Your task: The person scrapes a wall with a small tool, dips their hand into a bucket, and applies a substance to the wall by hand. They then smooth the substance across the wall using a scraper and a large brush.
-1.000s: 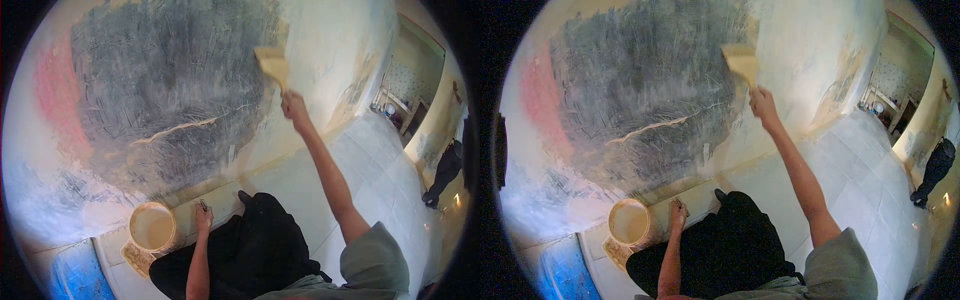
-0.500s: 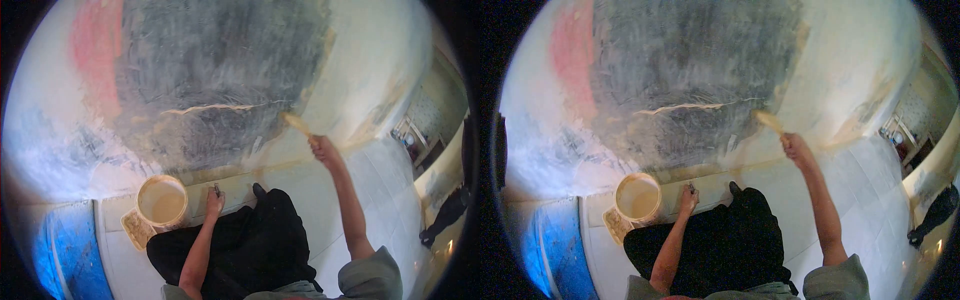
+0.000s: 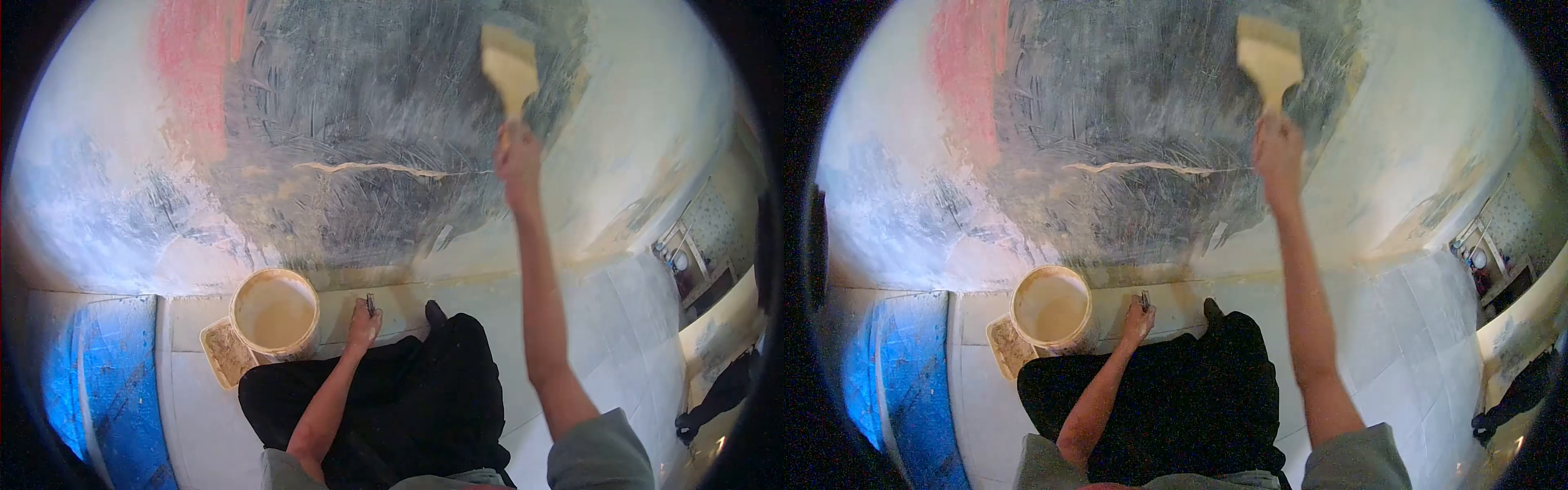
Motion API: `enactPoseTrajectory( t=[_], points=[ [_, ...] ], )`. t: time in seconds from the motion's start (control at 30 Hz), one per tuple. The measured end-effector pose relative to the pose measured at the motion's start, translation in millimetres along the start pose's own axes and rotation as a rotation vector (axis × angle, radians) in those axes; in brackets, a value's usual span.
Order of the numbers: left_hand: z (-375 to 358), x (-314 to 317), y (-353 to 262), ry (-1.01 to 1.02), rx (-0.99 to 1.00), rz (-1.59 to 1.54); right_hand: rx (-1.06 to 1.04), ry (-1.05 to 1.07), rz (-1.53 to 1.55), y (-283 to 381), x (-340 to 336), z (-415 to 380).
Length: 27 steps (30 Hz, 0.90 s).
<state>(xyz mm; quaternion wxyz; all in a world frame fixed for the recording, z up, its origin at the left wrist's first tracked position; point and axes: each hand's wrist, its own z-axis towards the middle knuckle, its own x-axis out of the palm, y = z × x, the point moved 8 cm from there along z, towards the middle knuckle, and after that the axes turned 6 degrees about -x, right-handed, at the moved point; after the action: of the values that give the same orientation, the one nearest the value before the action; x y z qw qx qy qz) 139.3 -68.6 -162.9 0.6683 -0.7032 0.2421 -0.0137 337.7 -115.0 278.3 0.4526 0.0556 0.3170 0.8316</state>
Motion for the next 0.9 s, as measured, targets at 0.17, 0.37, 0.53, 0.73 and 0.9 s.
enactPoseTrajectory(
  t=[0.17,0.37,0.53,0.73,0.9],
  points=[
    [-1,-2,-2,0.015,0.014,-0.039,0.472,-0.016,0.246,-62,51,-150],
    [-7,-5,-11,-0.015,0.078,-0.073,0.968,0.26,0.282,-86,59,-285],
    [-5,-6,-8,-0.016,0.034,-0.011,0.924,0.374,0.234,-65,51,-230],
    [-3,0,-3,0.007,-0.011,0.044,0.89,0.489,0.682,50,52,-109],
    [-4,0,-3,-0.02,0.028,0.003,0.533,0.437,0.668,122,64,-29]
  ],
)
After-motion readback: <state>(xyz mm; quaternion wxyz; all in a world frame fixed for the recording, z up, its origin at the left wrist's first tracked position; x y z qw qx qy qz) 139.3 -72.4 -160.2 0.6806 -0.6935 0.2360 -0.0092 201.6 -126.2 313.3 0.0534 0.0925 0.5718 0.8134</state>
